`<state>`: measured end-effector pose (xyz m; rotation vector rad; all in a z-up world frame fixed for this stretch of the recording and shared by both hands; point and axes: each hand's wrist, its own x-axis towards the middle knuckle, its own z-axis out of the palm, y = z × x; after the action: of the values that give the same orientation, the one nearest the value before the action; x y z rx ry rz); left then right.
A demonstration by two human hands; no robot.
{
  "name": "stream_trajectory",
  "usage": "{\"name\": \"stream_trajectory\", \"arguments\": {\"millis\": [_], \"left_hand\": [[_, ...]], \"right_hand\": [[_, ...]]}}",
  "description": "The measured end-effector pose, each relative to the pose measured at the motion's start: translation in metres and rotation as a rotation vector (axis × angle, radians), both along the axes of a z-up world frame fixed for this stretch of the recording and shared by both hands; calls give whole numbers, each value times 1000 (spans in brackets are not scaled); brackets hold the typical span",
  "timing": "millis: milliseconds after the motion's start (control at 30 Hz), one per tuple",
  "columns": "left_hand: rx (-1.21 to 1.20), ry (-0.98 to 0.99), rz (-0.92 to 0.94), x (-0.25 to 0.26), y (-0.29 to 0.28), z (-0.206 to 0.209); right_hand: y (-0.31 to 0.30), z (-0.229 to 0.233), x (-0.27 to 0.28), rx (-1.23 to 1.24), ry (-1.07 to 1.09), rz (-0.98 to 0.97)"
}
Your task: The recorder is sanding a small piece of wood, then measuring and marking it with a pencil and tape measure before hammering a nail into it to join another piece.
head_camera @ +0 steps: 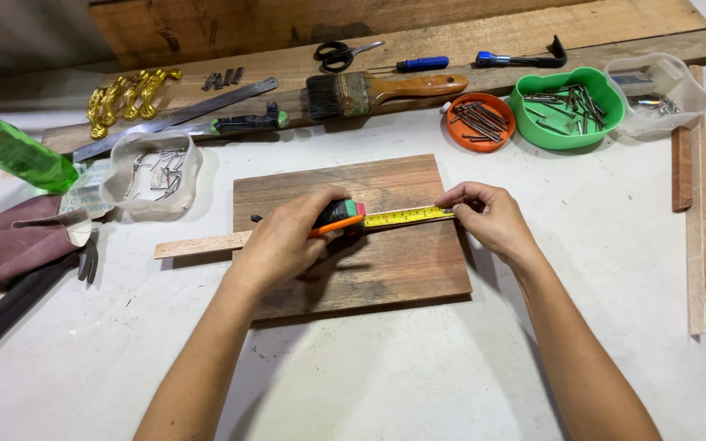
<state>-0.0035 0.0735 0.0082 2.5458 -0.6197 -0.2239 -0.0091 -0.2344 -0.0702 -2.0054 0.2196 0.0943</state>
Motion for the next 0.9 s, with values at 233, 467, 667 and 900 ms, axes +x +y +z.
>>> {"name": "stream_trajectory", "arguments": {"millis": [233, 467, 667, 900], "left_hand": [[40, 57, 36, -4, 16, 7], [10, -17, 7, -3, 25, -2], [28, -20, 24, -4, 25, -2], [53, -9, 51, -6, 25, -1]], "right_hand": [[3, 3, 2, -69, 51, -39], [10, 10, -5, -229, -94, -54], [42, -16, -23, -665, -550, 29], [82, -3, -58, -841, -448, 196]]}}
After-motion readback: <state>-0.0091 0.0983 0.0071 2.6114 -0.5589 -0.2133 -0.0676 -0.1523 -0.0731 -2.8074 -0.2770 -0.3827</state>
